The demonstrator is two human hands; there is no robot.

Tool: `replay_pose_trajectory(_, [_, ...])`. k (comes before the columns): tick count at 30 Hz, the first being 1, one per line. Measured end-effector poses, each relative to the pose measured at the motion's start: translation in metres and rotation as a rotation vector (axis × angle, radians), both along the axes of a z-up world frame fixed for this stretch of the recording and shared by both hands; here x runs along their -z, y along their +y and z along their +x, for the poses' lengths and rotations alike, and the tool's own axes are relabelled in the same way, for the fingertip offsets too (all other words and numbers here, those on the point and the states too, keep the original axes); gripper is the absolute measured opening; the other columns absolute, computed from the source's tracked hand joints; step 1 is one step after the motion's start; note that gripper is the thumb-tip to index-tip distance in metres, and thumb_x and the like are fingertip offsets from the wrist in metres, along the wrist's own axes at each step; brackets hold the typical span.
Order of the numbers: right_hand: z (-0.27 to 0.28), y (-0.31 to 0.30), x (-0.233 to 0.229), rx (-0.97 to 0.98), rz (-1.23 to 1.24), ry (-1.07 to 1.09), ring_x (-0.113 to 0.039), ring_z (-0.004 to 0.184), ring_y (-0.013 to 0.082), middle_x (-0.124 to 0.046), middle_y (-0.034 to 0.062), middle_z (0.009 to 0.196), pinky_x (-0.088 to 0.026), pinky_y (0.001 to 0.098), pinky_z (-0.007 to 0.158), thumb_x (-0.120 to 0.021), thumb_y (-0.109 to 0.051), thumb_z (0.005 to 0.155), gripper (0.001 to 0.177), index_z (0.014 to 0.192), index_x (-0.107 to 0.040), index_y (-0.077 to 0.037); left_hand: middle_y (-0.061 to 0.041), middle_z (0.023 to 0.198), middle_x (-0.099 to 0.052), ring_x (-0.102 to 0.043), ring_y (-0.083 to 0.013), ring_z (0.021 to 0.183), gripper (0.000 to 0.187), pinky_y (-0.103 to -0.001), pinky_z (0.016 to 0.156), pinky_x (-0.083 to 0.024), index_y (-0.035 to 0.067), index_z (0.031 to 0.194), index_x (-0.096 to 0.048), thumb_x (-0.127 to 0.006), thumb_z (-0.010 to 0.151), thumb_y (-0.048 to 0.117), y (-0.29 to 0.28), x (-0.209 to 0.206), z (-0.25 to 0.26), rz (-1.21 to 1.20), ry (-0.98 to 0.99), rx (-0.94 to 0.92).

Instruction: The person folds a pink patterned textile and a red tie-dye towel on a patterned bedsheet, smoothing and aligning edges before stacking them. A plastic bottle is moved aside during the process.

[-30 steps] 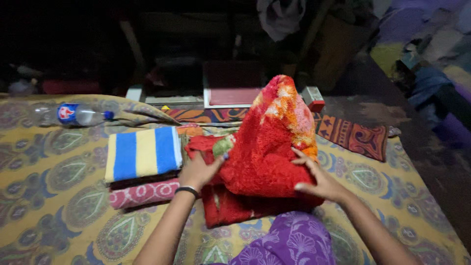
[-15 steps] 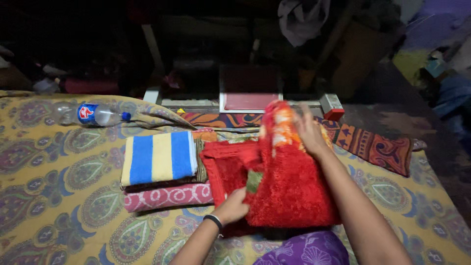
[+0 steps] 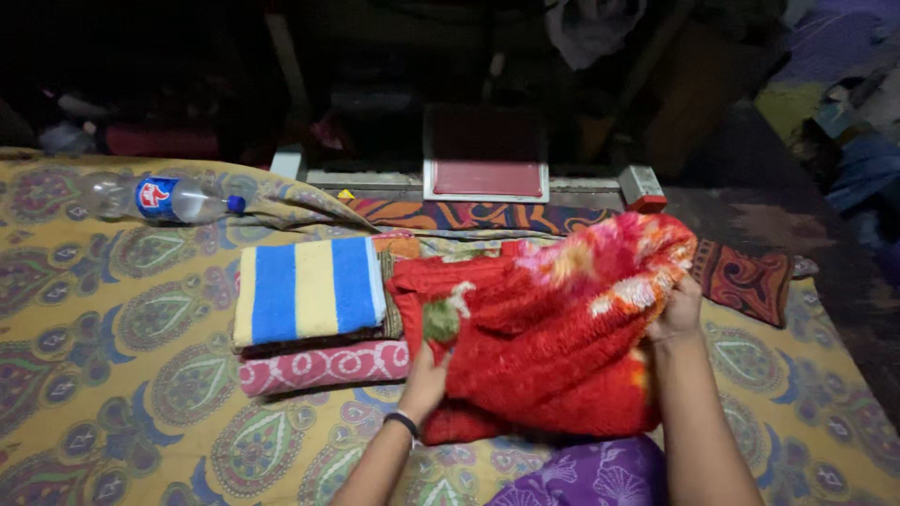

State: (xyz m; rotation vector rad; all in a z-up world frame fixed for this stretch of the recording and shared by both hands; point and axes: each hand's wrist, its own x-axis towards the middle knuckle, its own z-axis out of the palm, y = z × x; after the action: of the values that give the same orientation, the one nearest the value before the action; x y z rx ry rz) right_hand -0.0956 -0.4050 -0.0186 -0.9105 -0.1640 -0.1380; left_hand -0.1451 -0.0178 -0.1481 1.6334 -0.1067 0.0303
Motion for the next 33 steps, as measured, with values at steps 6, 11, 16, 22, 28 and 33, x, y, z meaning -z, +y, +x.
replay_pose_trajectory(6, [0.011, 0.035, -0.064, -0.364, -0.727, 0.348, -0.069, 0.093, 0.0214, -0.076, 0.0096, 0.108, -0.056, 0.0384, 0.081, -0.06, -0.022, 0.093, 0.034, 0.117, -0.074, -0.002, -0.011, 0.105, -0.073, -0.07, -0.0269, 0.093, 0.031, -0.045, 0.087, -0.056, 0.008, 0.114, -0.068, -0.072, 0.094, 0.031, 0.031, -0.027, 0.032, -0.425, 0.644, 0.21])
replay_pose_trajectory(11, [0.019, 0.108, -0.092, -0.513, -1.2, 0.229, -0.066, 0.097, 0.0151, -0.076, 0.0058, 0.102, -0.056, 0.0315, 0.086, -0.057, -0.035, 0.101, 0.036, 0.111, -0.076, -0.006, -0.024, 0.092, -0.073, -0.07, -0.0437, 0.091, 0.045, -0.055, 0.084, -0.054, 0.009, 0.096, -0.075, -0.055, 0.098, 0.05, 0.016, -0.039, 0.081, 0.651, 0.287, -0.253])
replay_pose_trajectory(16, [0.016, 0.191, -0.042, -0.115, -1.873, 0.082, -0.042, 0.141, 0.025, -0.058, 0.0019, 0.147, -0.011, 0.0673, 0.118, -0.06, -0.061, 0.086, 0.054, 0.124, -0.073, -0.025, -0.025, 0.108, -0.072, -0.068, -0.0462, 0.105, 0.045, -0.056, 0.093, -0.052, 0.014, 0.109, -0.077, -0.049, 0.098, 0.047, 0.022, -0.019, 0.123, 0.674, 0.316, -0.289])
replay_pose_trajectory(22, [0.018, 0.247, 0.002, 0.548, -2.053, -0.22, -0.029, 0.143, 0.0422, -0.044, 0.0206, 0.155, -0.006, 0.0753, 0.107, -0.048, -0.068, 0.085, 0.069, 0.14, -0.06, -0.027, -0.024, 0.157, -0.042, -0.042, -0.0368, 0.145, 0.067, -0.041, 0.118, -0.033, -0.001, 0.156, -0.029, -0.049, 0.105, 0.037, 0.014, -0.079, 0.083, 0.133, 0.061, -0.325])
replay_pose_trajectory(28, [0.075, 0.259, -0.016, 0.083, -2.131, 0.421, -0.022, 0.152, 0.04, -0.04, 0.0087, 0.158, -0.003, 0.0779, 0.116, -0.033, -0.056, 0.098, 0.053, 0.141, -0.059, -0.037, -0.025, 0.163, -0.01, -0.007, -0.0492, 0.149, 0.107, -0.065, 0.115, -0.008, 0.005, 0.154, -0.026, -0.077, 0.076, 0.056, -0.025, -0.109, -0.053, 0.836, -0.467, -0.219])
replay_pose_trajectory(33, [0.082, 0.271, -0.003, 0.323, -2.197, 0.206, -0.051, 0.131, 0.038, -0.066, 0.0078, 0.135, -0.014, 0.0805, 0.111, -0.045, -0.049, 0.102, 0.046, 0.115, -0.076, -0.016, -0.025, 0.144, -0.04, -0.038, -0.0464, 0.134, 0.125, -0.06, 0.11, -0.027, 0.001, 0.15, -0.028, -0.085, 0.056, 0.061, -0.025, -0.101, -0.063, 0.478, 0.001, -0.492])
